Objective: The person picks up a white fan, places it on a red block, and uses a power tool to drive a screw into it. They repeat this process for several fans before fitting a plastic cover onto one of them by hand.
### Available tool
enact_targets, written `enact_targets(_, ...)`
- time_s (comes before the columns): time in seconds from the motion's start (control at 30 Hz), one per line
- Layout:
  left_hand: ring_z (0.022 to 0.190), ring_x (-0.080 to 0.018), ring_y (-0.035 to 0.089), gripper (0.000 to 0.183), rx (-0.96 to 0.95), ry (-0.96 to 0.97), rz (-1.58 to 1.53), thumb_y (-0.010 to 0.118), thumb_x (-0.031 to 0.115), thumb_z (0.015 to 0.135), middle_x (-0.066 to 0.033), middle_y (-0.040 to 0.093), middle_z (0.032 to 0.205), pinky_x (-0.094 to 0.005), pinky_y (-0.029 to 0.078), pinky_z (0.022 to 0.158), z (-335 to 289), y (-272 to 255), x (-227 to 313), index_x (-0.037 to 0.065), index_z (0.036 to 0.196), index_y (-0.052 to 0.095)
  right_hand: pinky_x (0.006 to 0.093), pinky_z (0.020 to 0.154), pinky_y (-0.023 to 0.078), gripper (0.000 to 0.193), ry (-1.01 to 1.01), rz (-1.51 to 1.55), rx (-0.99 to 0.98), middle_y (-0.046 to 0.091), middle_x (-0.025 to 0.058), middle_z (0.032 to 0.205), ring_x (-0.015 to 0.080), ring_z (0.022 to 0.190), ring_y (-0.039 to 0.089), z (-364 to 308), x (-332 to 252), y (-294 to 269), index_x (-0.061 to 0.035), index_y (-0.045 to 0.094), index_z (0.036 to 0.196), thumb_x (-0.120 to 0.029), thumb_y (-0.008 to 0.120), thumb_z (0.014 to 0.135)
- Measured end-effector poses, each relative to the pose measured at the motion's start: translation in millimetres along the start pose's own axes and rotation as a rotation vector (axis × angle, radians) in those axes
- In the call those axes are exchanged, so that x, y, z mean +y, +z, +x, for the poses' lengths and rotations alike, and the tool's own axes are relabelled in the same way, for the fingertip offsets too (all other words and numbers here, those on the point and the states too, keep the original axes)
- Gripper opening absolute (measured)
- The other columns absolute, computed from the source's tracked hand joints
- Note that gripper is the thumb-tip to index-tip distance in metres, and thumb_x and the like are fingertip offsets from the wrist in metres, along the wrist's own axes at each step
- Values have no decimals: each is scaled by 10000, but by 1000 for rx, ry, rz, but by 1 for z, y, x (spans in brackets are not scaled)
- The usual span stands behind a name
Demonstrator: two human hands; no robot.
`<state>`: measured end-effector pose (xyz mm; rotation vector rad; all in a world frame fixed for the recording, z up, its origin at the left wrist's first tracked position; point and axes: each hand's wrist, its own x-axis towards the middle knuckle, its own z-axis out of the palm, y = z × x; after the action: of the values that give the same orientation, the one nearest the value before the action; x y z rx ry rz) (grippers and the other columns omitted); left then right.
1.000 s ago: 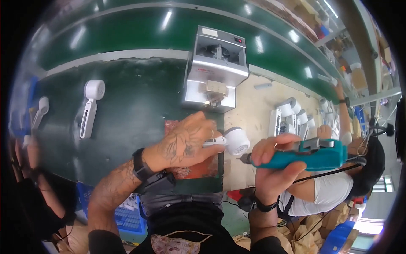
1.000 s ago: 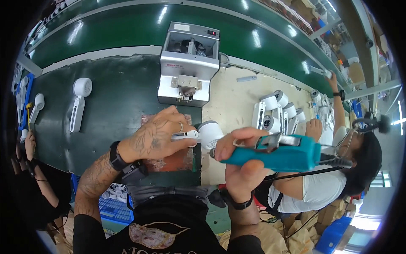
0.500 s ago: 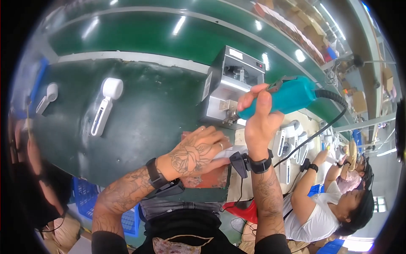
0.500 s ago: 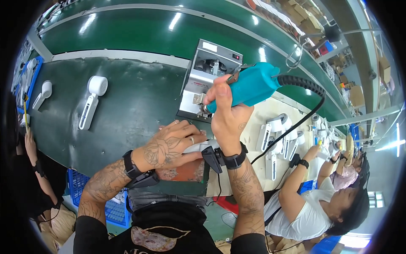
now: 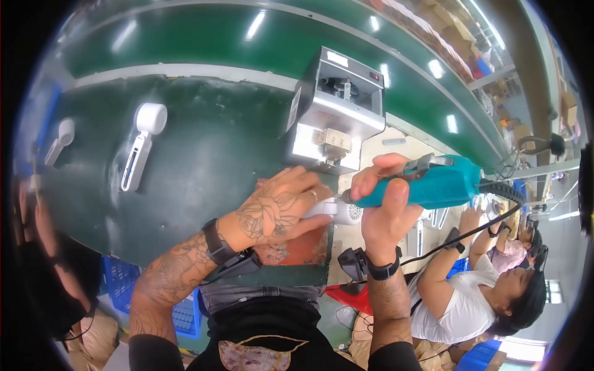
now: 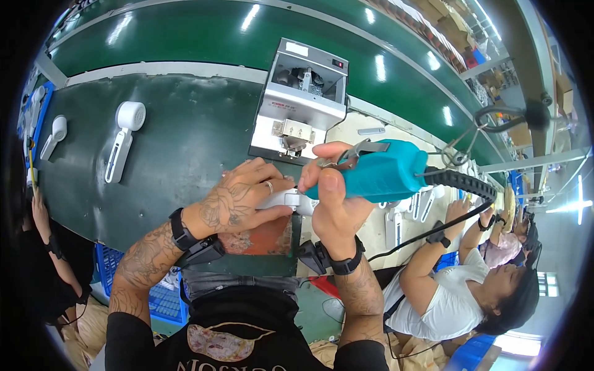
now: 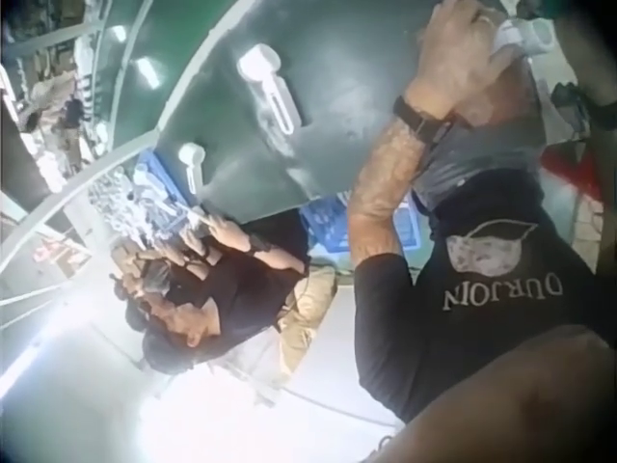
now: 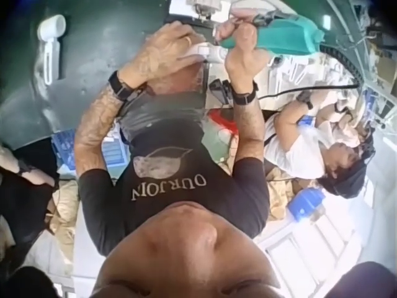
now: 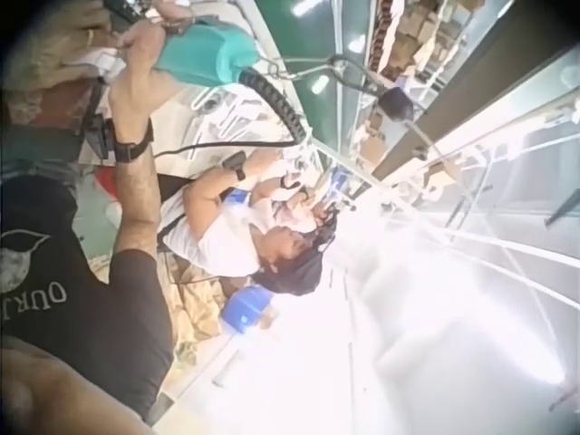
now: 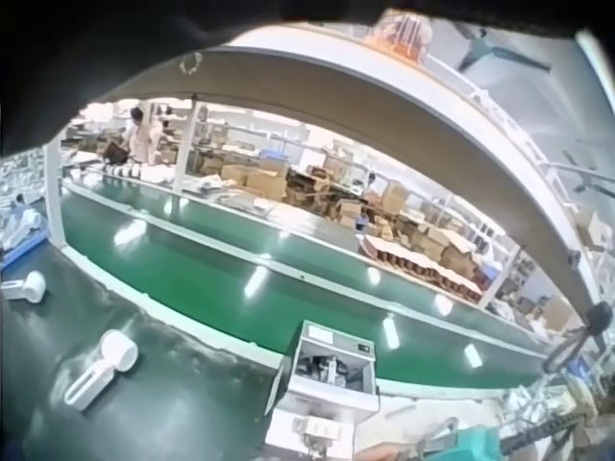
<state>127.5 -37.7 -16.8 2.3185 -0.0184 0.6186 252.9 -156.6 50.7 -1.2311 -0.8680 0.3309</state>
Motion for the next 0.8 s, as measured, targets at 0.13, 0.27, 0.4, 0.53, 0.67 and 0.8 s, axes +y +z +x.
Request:
enact_targets(0.13,959,-299,572,383,-29,-22,-21,726,298,867,-117,598,1008,-404,472,889,-1,-2,1,11,1113,664,323,561,453,603,15,3,-2,543,79,701,195,598,557,-2,2,-2,46,541,1092,-523,663,935)
enact_targets(0.27,965,-298,571,385,-29,-15,-17,733,294,861,-117,599,1011,-403,473,888,0,-2,1,12,1114,663,327,559,453,588,34,12,2,544,80,700,198,601,558,-5,5,-2,39,540,1083,-516,669,933)
enact_targets(0.4,981,-294,566,388,-45,-31,-4,733,298,855,-113,597,1019,-401,470,891,1,-3,3,16,1111,661,335,559,458,495,42,29,-10,542,87,701,199,598,547,-7,13,-3,10,530,1025,-462,662,952)
enact_targets(0.53,979,-291,583,394,-48,-28,50,745,330,854,-100,623,1059,-408,478,901,1,1,2,52,1125,678,339,558,457,404,45,85,-42,534,93,701,198,593,533,-6,18,-4,-14,507,972,-396,638,979)
enact_targets(0.67,980,-299,582,377,-42,-27,74,740,329,857,-103,618,1056,-419,475,897,2,1,3,55,1104,664,340,558,456,374,37,82,-49,530,92,701,197,592,531,-6,20,-5,-18,500,968,-369,624,990)
enact_targets(0.8,982,-301,579,381,-31,-14,88,737,333,861,-104,613,1052,-419,471,899,1,1,1,53,1108,659,343,566,466,396,58,74,-33,531,90,705,201,595,539,-7,21,-3,-12,505,962,-387,633,985)
